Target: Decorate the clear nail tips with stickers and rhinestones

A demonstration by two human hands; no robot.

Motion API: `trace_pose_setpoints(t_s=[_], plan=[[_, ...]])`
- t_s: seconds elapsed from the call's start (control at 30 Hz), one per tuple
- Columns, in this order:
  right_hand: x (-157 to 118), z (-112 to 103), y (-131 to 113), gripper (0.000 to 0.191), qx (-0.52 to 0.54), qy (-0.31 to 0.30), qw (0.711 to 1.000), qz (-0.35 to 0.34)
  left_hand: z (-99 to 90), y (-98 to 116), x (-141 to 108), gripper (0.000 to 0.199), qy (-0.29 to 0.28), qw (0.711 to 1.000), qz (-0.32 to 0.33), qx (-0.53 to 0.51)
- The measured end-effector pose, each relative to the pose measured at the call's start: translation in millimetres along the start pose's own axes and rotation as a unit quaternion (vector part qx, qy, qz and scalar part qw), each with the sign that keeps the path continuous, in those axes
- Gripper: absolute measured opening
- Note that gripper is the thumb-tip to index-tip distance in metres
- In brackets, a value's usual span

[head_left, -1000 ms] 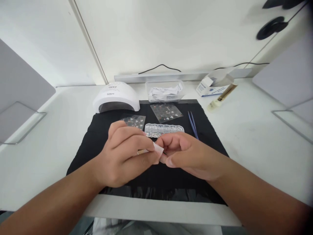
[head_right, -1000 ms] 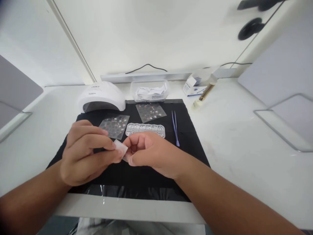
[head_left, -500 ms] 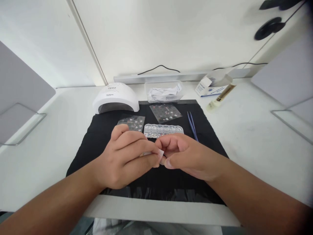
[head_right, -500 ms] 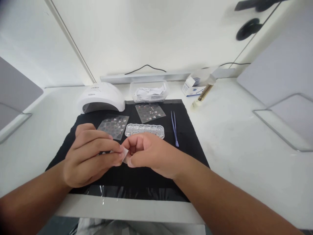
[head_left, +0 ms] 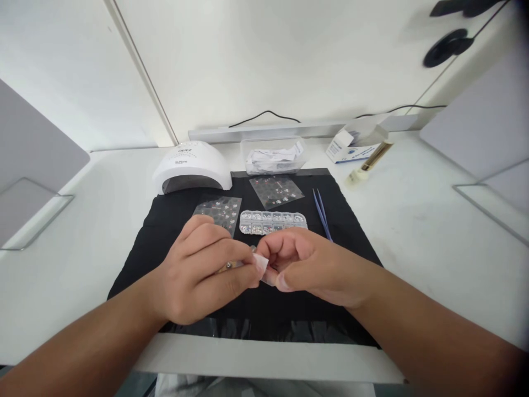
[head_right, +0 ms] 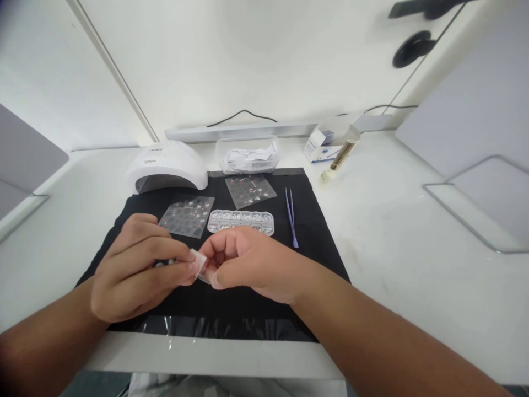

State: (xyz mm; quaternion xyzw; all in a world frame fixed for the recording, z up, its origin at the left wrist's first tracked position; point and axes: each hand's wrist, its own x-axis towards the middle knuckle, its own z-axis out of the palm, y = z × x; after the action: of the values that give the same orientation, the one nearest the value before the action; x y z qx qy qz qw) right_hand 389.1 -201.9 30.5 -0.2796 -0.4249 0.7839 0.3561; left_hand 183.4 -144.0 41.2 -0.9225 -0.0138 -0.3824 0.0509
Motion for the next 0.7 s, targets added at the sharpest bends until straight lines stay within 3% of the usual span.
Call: trace_pose_setpoints(t_s=[0.13, 0.37, 0.7], plan=[[-0.9, -0.2, -0.2, 0.017, -0.003, 0.017, 1.0, 0.003, -3.5, -2.8, 0.1, 0.007, -0.011, 1.0, 0.003, 0.002], [-1.5, 3.6, -3.4, 0.016, -0.011, 0.033, 0.999, 0.003, -13.8, -11.9, 1.1, 0.007, 0.006, 0.998, -0.05, -0.032], [-3.1, 9.4, -8.0, 0.025, -0.108, 0.082, 0.991, 0.004, -10.1, -16.5, 3.5, 0.006, -0.081, 0.983, -0.095, -0.134]])
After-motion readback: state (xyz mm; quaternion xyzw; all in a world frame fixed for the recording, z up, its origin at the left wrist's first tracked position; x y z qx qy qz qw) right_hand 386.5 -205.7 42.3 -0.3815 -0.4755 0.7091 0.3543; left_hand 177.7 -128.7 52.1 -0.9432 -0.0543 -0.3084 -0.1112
